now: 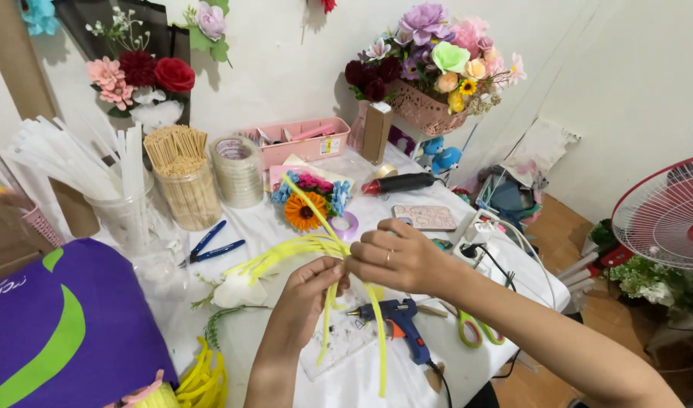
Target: The person handles a bundle of yellow pipe cleaners, separating them and twisting individual strands together by hand. They work at a table cluttered with various craft supplies, including artificial flowers, scissors, and a hot glue gun.
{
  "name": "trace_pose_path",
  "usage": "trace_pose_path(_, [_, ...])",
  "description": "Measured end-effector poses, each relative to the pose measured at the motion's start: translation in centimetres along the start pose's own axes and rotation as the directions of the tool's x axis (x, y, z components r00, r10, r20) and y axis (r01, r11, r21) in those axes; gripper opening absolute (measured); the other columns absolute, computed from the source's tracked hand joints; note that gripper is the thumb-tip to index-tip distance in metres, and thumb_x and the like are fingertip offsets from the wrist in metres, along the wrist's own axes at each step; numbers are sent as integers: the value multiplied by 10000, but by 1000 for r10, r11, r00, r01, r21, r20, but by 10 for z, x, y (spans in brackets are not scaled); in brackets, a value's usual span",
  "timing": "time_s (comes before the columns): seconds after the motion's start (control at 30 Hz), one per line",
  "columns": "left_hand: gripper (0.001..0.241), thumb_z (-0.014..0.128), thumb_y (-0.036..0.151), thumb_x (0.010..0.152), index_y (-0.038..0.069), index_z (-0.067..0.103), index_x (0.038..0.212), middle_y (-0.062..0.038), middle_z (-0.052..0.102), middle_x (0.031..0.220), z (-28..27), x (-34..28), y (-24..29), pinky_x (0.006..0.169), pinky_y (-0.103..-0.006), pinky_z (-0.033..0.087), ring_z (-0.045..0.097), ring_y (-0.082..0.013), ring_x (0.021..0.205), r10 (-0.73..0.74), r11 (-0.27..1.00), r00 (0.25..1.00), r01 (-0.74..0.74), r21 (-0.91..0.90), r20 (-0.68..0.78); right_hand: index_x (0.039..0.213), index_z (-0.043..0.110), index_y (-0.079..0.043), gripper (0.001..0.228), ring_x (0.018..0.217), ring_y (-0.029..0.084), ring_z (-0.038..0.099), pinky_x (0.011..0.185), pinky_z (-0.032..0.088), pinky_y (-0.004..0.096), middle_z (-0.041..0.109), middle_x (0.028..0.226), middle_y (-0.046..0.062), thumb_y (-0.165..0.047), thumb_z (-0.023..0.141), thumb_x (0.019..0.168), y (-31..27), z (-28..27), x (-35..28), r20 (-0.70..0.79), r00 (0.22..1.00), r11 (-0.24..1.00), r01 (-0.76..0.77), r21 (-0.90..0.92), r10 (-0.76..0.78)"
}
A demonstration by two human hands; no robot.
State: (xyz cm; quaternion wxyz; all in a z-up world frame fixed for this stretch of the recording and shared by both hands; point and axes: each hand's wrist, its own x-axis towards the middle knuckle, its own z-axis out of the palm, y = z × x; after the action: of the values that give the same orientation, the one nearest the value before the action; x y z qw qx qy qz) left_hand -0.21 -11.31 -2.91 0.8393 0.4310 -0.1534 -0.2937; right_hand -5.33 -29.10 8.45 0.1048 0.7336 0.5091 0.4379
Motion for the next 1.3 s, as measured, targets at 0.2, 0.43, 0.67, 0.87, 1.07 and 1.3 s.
trace_pose_path(0.2, [91,690,129,911,53,736,929,-13,716,870,14,-20,23,841,-274,523,635,-123,851,308,890,935,-220,399,-173,1011,714,-86,155,858,202,603,798,476,338,659,974,71,-198,611,983,-14,1,-17,272,642,448,-724,524,717])
trace_pose_path(0.43, [71,764,215,841,161,810,851,29,743,894,31,-31,23,919,-316,468,608,-175,1019,603,455,798,-338,824,-6,910,774,-150,118,782,88,562,711,426,253,713,902,-29,-267,761,911,-24,6,-29,576,379,2,-837,547,724])
trace_pose_path(0.67, [44,755,189,896,230,748,912,61,691,939,36,-35,17,834,-379,428,553,-211,966,787,-56,560,-353,934,259,872,760,-56,175,868,101,649,841,521,270,725,938,25,-208,704,939,-26,6,-27,723,219,-318,-789,527,655])
trace_pose_path(0.87, [48,757,168,916,188,729,950,30,674,979,38,-36,11,833,-409,450,553,-254,962,789,-212,489,-353,911,373,840,729,-128,157,684,37,494,636,389,223,651,795,-51,-258,798,895,-29,5,-32,713,226,-271,-816,511,664])
trace_pose_path(1.07, [55,744,163,924,181,712,965,60,695,981,37,-33,3,832,-384,436,568,-234,952,774,-223,498,-361,905,390,813,695,-124,144,685,50,503,666,412,236,634,762,-49,-191,797,890,-32,6,-42,738,202,-337,-791,511,644])
trace_pose_path(1.3, [55,708,226,918,206,697,868,81,714,892,35,-29,-1,784,-364,413,589,-202,898,731,-38,622,-374,927,281,863,677,-163,103,829,121,596,843,402,322,673,863,-41,-228,729,923,-39,-3,-34,522,401,181,-888,422,752])
